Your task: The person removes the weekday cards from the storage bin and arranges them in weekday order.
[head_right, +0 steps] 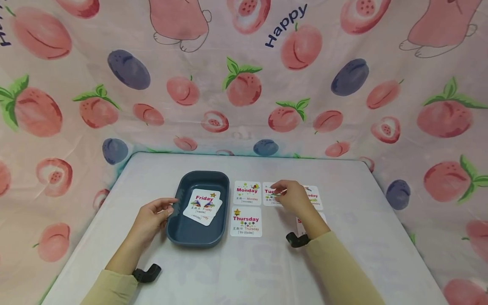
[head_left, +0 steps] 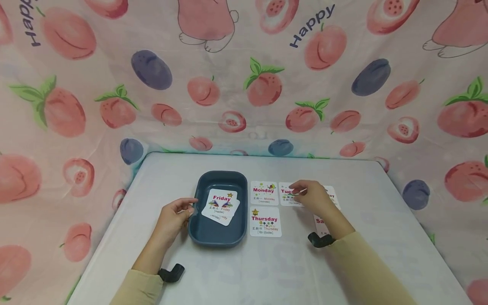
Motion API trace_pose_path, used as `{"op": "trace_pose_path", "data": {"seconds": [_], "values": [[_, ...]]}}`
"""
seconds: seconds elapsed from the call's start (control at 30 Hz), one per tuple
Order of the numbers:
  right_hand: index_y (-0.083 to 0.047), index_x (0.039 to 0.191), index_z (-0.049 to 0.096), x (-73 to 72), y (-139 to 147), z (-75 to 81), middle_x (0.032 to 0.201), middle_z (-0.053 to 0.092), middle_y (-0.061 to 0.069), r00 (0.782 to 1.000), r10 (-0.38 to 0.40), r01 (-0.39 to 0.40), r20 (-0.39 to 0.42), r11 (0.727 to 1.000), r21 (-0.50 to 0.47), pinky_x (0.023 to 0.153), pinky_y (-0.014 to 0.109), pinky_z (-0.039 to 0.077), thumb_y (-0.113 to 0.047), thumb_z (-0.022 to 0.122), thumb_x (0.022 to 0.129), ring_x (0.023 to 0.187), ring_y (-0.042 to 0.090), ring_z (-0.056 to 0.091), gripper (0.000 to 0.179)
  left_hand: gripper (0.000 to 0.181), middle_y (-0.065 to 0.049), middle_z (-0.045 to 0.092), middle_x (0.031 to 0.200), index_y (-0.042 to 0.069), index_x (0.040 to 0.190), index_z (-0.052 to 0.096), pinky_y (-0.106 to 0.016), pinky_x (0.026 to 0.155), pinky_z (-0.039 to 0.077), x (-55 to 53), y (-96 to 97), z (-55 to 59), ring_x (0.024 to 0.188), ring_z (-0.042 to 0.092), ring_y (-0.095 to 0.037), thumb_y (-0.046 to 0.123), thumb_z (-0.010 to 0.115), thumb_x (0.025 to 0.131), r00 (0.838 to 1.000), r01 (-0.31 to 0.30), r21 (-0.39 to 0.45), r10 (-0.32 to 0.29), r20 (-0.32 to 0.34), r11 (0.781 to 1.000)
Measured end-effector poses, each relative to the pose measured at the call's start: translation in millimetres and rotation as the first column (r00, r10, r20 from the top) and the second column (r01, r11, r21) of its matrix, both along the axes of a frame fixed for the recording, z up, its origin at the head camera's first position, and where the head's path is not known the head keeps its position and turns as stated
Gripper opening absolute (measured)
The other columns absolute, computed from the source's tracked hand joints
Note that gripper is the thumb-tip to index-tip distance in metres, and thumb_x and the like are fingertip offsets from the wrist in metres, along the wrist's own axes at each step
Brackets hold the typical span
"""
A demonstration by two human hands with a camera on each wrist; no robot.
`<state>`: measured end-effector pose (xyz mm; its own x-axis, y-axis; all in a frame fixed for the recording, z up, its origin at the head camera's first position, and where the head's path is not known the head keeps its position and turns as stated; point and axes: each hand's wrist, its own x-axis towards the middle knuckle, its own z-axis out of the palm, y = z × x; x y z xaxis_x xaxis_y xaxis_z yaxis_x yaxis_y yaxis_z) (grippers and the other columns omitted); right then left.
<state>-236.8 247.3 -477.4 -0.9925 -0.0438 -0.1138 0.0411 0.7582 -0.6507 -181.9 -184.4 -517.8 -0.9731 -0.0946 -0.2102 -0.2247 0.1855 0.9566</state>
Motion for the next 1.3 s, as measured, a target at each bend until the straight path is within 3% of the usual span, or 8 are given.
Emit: {"op": "trace_pose_path", "data": {"seconds": [0.27,0.63,0.8,1.07,1.3], "values": [[-0.010,0.132,0.075,-6.1,-25.1,3.3,0.121,0.076,0.011,0.998,0.053,-0.054,-0.020,0.996,-0.072,0.084,0.036,0.058,-0.005,0.074,0.096,0.113,0.032,0.067,0.036,0.033,-0.004,0.063,0.100,0.005,0.135,0.072,-0.025,0.063,0.050,-0.7,-0.8,-0.1,0.076,0.055,-0.014,0.001,0.066,0.102,1.000,0.002,0.005,-0.002,0.003,1.000],[-0.011,0.133,0.074,-12.3,-53.3,19.0,0.124,0.076,0.015,0.993,0.115,-0.119,-0.039,0.988,-0.099,0.096,0.047,0.058,-0.006,0.078,0.094,0.114,0.032,0.071,0.040,0.033,-0.004,0.063,0.100,0.006,0.135,0.073,-0.025,0.063,0.051,-0.6,0.1,-0.5,0.078,0.056,-0.014,0.001,0.066,0.103,1.000,-0.001,-0.004,0.001,0.000,1.000],[-0.011,0.137,0.071,-13.8,-69.4,25.4,0.128,0.073,0.017,0.989,0.146,-0.148,-0.029,0.985,-0.094,0.100,0.050,0.058,-0.008,0.081,0.092,0.117,0.033,0.071,0.045,0.033,-0.004,0.063,0.100,0.005,0.135,0.073,-0.025,0.064,0.051,0.1,0.5,0.9,0.078,0.056,-0.014,0.000,0.065,0.103,1.000,0.001,-0.004,-0.001,-0.002,1.000],[-0.017,0.145,0.064,-17.4,-95.3,30.1,0.137,0.070,0.011,0.985,0.170,-0.170,-0.012,0.985,-0.027,0.107,0.052,0.056,-0.024,0.090,0.088,0.128,0.034,0.065,0.063,0.033,-0.004,0.063,0.101,0.005,0.135,0.072,-0.025,0.063,0.051,0.4,0.2,1.4,0.078,0.055,-0.014,0.001,0.066,0.103,1.000,-0.001,-0.007,0.001,0.003,1.000],[-0.016,0.150,0.058,-20.0,-115.7,32.5,0.146,0.063,0.013,0.976,0.211,-0.212,-0.059,0.977,-0.020,0.112,0.054,0.053,-0.031,0.094,0.084,0.136,0.035,0.061,0.076,0.033,-0.004,0.063,0.101,0.005,0.135,0.073,-0.024,0.064,0.051,0.0,0.0,0.5,0.079,0.056,-0.015,0.001,0.066,0.103,1.000,-0.003,-0.005,0.003,0.003,1.000]]}}
